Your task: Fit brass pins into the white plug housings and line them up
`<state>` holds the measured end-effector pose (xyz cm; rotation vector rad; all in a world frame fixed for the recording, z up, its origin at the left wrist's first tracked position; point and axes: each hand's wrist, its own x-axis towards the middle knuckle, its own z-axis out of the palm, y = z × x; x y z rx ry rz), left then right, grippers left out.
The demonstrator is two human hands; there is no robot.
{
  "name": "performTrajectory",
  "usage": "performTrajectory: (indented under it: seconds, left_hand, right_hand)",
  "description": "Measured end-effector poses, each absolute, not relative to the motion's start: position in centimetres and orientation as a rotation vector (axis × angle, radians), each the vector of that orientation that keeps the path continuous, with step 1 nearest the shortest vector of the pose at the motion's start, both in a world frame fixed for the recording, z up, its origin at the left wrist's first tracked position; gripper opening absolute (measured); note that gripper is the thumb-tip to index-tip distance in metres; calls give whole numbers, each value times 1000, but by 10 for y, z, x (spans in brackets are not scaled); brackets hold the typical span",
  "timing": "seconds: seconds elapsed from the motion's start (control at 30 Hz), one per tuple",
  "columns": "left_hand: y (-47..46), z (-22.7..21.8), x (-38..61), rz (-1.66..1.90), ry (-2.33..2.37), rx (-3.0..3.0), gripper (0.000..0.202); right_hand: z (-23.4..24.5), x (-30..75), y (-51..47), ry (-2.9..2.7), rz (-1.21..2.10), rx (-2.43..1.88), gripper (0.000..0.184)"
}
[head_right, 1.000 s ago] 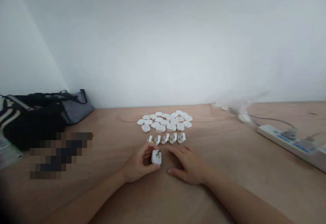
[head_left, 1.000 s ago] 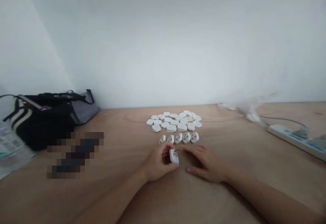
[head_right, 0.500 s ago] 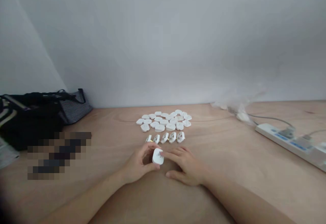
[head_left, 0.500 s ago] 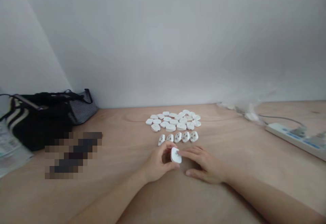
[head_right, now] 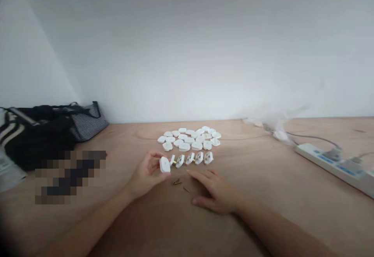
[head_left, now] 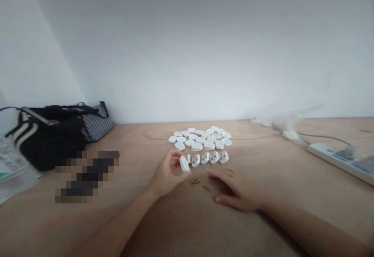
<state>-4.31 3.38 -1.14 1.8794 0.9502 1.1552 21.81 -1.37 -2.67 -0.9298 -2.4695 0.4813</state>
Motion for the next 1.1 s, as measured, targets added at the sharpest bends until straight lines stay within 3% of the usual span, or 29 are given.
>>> performTrajectory:
  seconds: [0.33,0.53,0.7,0.93,1.1]
  left_hand:
    - [64,-11,-91,812,1185,2216,40]
    - [63,-6,-90,781,1192,2325,61]
    - [70,5,-69,680,1036,2456,65]
    - [77,16,-50,661,977,2488,46]
    - [49,18,-58,842,1068,2392,46]
  right_hand:
    - [-22,218,-14,-2509,457,-1007,55]
    - [-23,218,-14,-2510,456,-1009,56]
    - [-22,217,-15,-2508,468,-1027,56]
    - [-21,219,-13,-2498,468,-1007,55]
    - [-22,220,-12,-2501,460,-982,55]
